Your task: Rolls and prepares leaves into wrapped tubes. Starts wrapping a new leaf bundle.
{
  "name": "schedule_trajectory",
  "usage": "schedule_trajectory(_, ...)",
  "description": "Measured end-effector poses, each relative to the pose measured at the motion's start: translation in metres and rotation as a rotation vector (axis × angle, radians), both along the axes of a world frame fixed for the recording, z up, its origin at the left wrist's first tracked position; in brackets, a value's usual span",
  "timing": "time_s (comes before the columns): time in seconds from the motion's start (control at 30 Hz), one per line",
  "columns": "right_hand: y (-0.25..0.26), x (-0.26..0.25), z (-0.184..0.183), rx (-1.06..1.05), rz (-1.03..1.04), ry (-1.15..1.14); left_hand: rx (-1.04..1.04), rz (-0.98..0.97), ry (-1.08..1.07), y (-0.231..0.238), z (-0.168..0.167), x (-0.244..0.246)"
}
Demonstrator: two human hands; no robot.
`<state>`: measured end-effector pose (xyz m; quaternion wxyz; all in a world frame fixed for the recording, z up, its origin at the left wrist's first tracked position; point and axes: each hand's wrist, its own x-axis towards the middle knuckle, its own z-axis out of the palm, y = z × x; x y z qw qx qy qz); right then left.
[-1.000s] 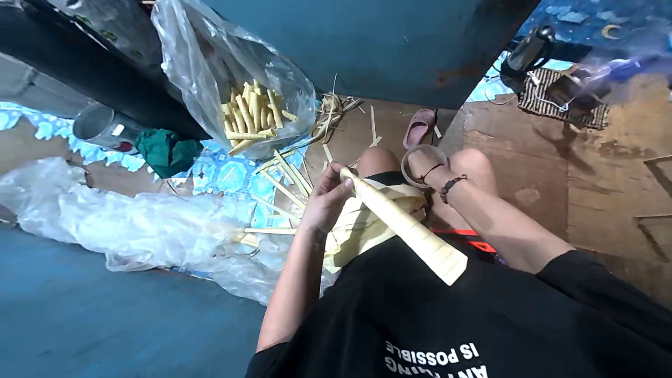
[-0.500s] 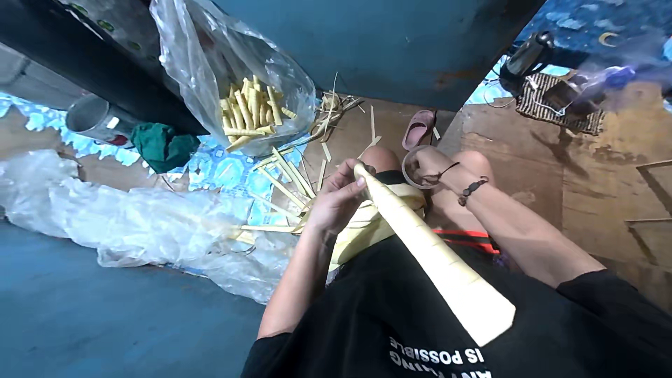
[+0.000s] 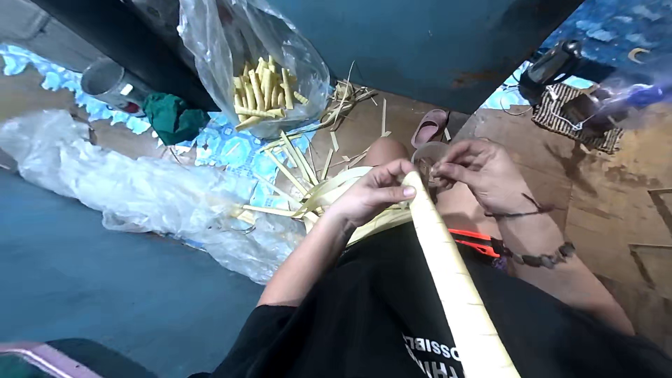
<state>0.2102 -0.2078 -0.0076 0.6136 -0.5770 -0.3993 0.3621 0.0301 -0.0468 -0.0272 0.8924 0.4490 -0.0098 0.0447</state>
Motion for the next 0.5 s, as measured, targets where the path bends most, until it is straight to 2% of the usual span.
schedule_trajectory(0.07,-0.005,-0.013,0.014,0.161,0.028,0.083,0.009,-0.021,-0.016,-0.001,0.000,0.002)
schedule_trajectory(0.13,-0.008,-0.026,0.023,0.252,0.045,0.053,0.010,-0.041,-0.033,0.000,0.000,0.004)
schedule_trajectory(0.27,-0.008,-0.042,0.026,0.244,-0.062,-0.201,0.015,-0.064,-0.053,0.000,0.005,0.004)
schedule_trajectory(0.5,-0.006,-0.045,0.024,0.247,-0.077,-0.239,0.064,-0.092,-0.093,0.000,0.009,0.001)
